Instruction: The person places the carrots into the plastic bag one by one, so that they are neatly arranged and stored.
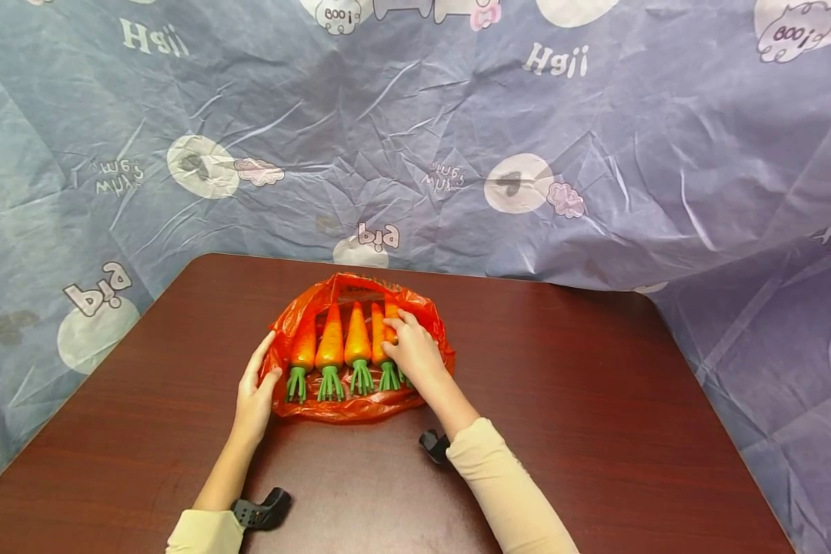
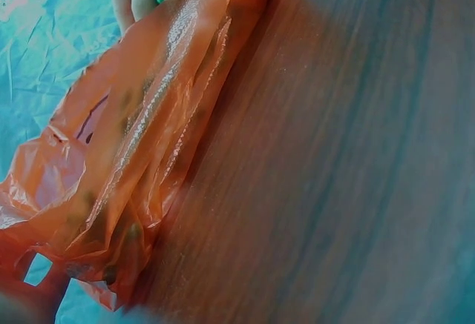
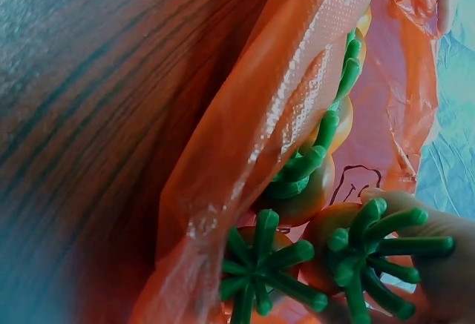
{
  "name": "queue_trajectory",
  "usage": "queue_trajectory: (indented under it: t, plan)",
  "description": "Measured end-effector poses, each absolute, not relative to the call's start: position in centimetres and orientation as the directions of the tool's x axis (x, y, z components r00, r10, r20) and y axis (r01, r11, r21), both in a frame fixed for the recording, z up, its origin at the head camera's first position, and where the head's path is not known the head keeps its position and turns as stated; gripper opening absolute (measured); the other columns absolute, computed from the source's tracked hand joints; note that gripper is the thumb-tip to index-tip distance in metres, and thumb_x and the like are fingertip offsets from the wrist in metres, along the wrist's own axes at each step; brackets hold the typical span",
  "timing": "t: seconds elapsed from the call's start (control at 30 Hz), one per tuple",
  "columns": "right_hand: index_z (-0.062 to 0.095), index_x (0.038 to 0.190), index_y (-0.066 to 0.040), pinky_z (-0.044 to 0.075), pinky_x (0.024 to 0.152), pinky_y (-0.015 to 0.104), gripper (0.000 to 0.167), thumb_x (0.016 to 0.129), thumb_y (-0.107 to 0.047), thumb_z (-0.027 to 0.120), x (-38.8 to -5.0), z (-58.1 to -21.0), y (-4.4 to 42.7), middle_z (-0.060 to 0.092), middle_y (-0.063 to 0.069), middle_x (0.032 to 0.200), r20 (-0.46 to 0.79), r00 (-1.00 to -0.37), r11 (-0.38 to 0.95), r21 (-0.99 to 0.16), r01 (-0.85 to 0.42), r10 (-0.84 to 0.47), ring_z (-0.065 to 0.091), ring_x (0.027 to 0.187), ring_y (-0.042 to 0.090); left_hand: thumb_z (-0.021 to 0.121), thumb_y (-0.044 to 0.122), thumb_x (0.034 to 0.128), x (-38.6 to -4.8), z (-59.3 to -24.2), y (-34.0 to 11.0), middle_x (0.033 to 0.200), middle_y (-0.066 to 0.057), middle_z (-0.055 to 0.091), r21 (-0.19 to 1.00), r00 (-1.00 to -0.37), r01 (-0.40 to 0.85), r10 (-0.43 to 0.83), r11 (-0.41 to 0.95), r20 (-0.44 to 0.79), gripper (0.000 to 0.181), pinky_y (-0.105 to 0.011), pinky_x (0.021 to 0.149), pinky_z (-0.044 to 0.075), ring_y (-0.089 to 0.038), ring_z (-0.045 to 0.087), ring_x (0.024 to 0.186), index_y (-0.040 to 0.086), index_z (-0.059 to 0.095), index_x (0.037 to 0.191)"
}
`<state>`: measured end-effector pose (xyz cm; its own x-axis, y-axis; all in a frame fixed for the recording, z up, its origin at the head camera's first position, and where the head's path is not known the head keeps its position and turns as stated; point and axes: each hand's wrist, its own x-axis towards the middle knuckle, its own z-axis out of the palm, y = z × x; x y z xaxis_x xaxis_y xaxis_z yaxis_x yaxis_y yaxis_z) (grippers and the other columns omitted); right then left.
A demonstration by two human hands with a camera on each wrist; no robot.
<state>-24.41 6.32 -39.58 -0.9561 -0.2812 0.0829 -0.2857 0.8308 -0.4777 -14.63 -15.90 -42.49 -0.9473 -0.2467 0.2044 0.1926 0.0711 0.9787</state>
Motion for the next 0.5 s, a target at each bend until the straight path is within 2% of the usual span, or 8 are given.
queue_trajectory:
  t: [0.23,0.5]
  plan:
    - [0.057,0.124,-0.014,0.046,0.090,0.043,0.044,0.082,-0.022,0.066,-24.59,-39.62,6.34,0.041,0.009,0.141,0.077,-0.957,0.836,-0.471,-0.283,-0.281,0.054,0.111,0.032,0.037,-0.007,0.0889,-14.66,-42.60,-15.95,0.147,-0.008,0.031,0.975,-0.944,0.208,-0.243,0.082,0.221,0.053,-0.004,0.100,0.025,-0.019,0.026,0.134,0.006,0.034,0.140]
    - [0.057,0.124,-0.014,0.048,0.083,0.040,0.043,0.082,-0.022,0.065,-24.95,-39.64,6.38,0.040,0.009,0.142,0.065,-0.957,0.842,-0.461,-0.279,-0.281,0.060,0.095,0.029,0.038,-0.008,0.0884,-14.66,-42.48,-15.91,0.146,-0.008,0.032,0.975,-0.946,0.205,-0.238,0.086,0.220,0.054,-0.005,0.098,0.026,-0.017,0.029,0.132,0.007,0.033,0.140]
